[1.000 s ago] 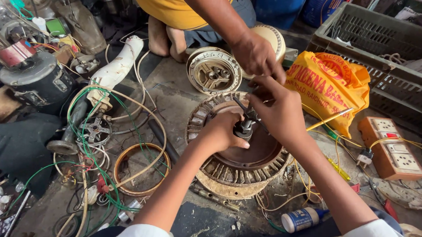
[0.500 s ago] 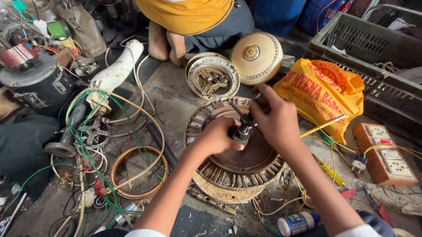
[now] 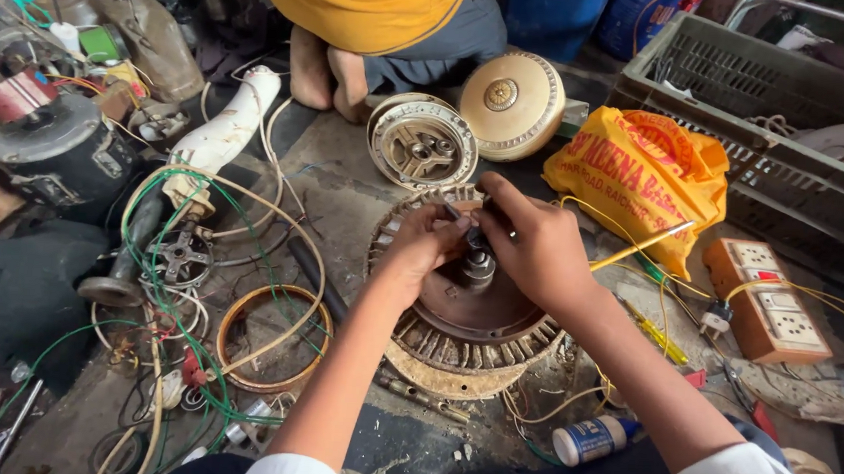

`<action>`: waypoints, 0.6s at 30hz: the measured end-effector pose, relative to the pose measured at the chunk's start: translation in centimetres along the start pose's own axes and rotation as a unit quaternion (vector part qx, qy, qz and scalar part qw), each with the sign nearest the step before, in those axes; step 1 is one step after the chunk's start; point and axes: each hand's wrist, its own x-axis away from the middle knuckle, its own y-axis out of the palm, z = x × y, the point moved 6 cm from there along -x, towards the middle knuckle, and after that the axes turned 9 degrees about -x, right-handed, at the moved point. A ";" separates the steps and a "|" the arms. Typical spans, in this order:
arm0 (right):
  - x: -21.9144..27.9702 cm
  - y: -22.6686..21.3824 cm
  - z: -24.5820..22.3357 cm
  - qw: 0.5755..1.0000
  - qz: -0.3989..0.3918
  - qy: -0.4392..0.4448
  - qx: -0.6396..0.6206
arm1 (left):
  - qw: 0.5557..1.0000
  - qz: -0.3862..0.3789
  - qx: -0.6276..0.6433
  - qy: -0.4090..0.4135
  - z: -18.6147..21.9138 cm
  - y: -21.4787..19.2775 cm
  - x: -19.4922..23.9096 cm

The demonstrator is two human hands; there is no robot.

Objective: The person uses a wrench and a metal pipe to loosen and remove a central shaft component from an electric motor stator. They then inspect the removed shaft and bearing assembly.

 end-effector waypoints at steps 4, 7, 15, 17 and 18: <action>-0.4 0.4 1.4 0.999 -0.013 0.022 -0.031 | 0.999 0.047 -0.011 0.000 0.3 -0.3 0.4; 0.1 0.8 2.7 0.991 -0.037 0.087 -0.094 | 0.998 0.061 -0.014 0.007 0.8 0.3 1.0; 2.0 1.3 2.9 0.977 0.085 0.184 -0.071 | 0.993 0.082 -0.078 0.008 1.8 0.7 1.8; 0.9 0.8 2.9 0.977 0.096 0.159 -0.107 | 0.995 0.064 -0.074 0.015 1.9 0.8 1.8; 0.4 0.5 2.8 0.978 0.090 0.142 -0.122 | 0.996 0.053 -0.068 0.028 2.1 0.8 1.9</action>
